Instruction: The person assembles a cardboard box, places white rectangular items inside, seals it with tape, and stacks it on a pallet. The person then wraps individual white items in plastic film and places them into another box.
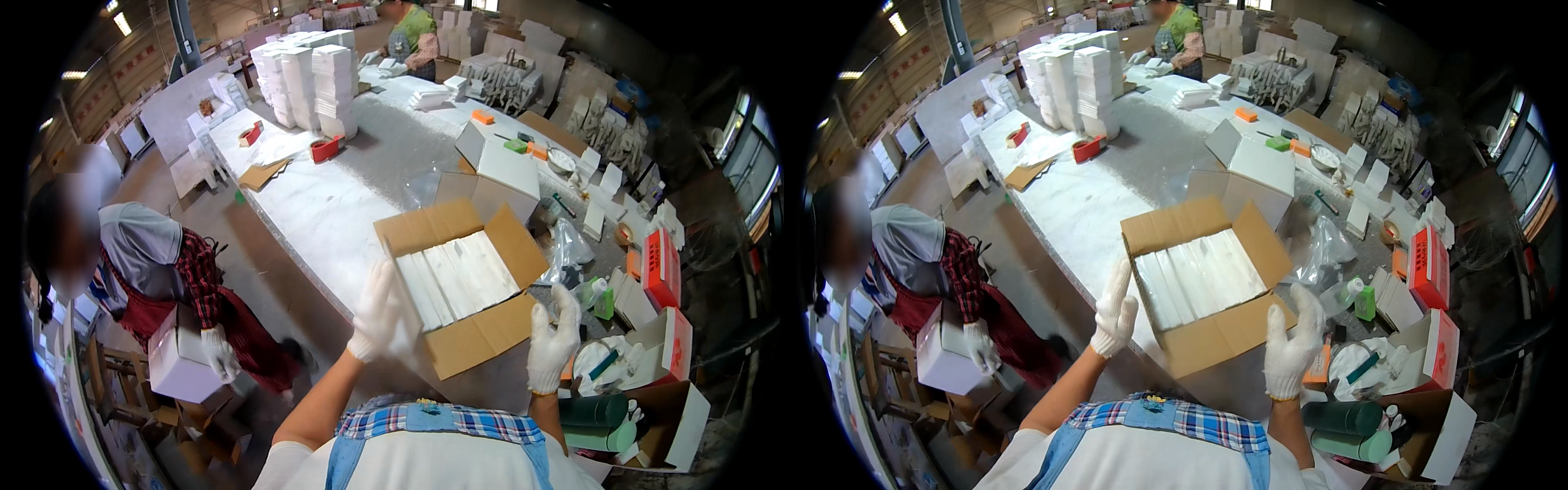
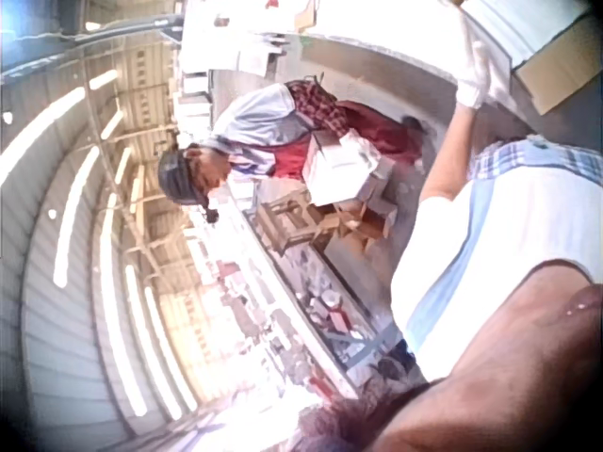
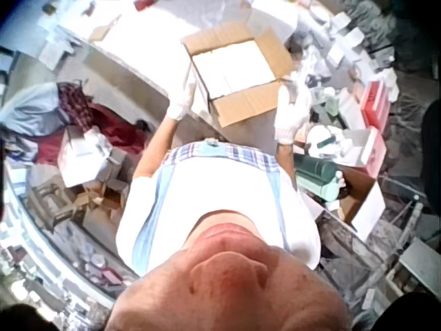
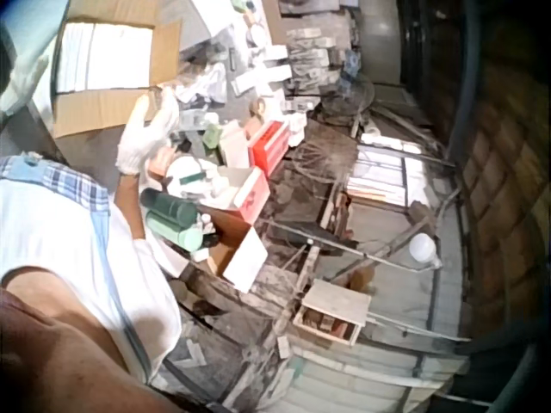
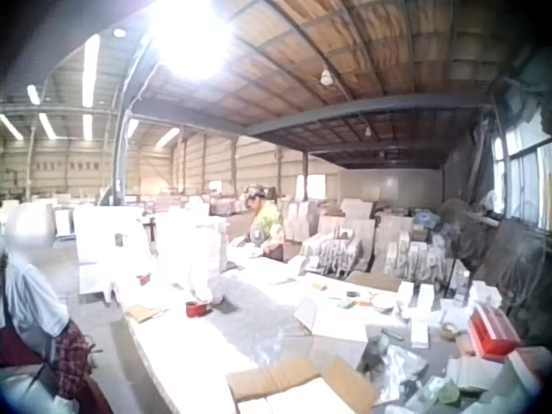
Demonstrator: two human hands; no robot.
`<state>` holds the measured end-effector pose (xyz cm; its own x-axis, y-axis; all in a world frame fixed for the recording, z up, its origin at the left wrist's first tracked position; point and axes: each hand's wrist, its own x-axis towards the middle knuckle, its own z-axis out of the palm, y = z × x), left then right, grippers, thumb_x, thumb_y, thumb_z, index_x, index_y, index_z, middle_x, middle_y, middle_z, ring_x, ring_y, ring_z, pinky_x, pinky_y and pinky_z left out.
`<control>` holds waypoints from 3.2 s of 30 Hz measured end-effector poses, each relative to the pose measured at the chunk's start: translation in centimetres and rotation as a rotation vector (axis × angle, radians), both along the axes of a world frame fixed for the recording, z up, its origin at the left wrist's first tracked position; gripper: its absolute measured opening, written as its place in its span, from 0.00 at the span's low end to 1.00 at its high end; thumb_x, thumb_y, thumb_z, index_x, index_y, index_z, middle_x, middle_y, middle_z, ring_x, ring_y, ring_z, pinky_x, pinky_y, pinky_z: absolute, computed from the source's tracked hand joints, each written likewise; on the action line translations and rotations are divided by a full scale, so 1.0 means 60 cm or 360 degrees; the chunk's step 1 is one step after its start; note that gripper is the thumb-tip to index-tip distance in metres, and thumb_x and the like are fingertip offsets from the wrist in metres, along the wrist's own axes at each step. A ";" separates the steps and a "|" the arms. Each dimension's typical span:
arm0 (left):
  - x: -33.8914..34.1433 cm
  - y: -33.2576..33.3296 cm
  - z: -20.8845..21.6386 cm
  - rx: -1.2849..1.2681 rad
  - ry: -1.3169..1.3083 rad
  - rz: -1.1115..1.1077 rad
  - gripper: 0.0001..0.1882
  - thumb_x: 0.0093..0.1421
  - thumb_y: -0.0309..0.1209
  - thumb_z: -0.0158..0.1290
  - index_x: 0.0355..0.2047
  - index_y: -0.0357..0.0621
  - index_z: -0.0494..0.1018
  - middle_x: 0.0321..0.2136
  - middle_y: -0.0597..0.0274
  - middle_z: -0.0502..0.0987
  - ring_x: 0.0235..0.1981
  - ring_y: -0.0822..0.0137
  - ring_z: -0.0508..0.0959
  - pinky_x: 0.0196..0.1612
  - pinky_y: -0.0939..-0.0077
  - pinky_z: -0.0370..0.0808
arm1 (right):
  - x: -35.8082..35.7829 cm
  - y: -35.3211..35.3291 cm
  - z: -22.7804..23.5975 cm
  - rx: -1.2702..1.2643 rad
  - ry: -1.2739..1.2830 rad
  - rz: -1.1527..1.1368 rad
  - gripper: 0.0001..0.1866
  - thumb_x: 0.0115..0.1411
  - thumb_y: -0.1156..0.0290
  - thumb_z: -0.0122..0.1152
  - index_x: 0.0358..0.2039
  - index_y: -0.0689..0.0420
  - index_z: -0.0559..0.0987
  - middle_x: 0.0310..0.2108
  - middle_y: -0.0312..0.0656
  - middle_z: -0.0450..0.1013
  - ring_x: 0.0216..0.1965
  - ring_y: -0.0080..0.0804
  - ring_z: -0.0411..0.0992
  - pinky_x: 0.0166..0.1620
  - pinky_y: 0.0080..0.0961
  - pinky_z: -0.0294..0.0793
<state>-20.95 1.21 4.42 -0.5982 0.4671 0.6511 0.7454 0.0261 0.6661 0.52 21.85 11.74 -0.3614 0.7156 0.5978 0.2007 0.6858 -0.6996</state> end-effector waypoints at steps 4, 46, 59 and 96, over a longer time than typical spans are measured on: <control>-0.020 0.006 0.010 -0.0217 0.0193 -0.0051 0.33 0.75 0.47 0.40 0.67 0.30 0.65 0.69 0.33 0.62 0.73 0.36 0.58 0.74 0.53 0.55 | -0.025 0.047 0.014 -0.0155 0.0034 0.0098 0.25 0.62 0.74 0.66 0.59 0.64 0.75 0.57 0.53 0.75 0.59 0.46 0.72 0.63 0.40 0.69; -0.026 0.101 0.108 -0.1079 0.0639 -0.0185 0.26 0.53 0.42 0.59 0.48 0.40 0.74 0.49 0.48 0.74 0.50 0.46 0.72 0.53 0.54 0.68 | -0.112 -0.013 -0.033 0.0598 -0.1204 0.0503 0.46 0.44 0.39 0.75 0.52 0.62 0.72 0.45 0.52 0.69 0.51 0.51 0.67 0.57 0.48 0.68; -0.088 0.265 0.120 -0.0777 0.1073 -0.0930 0.21 0.63 0.45 0.55 0.49 0.45 0.73 0.47 0.51 0.72 0.56 0.48 0.70 0.59 0.53 0.67 | -0.115 -0.040 -0.016 0.0567 -0.1367 0.0393 0.41 0.58 0.40 0.64 0.54 0.70 0.74 0.56 0.63 0.69 0.61 0.58 0.65 0.65 0.48 0.63; -0.546 0.297 -0.028 -0.0294 0.0470 -0.0914 0.13 0.67 0.29 0.55 0.49 0.36 0.80 0.42 0.45 0.83 0.44 0.46 0.82 0.49 0.59 0.78 | -0.218 -0.175 -0.059 0.0129 -0.1594 -0.0850 0.32 0.64 0.54 0.58 0.65 0.57 0.71 0.68 0.48 0.64 0.70 0.47 0.60 0.70 0.62 0.54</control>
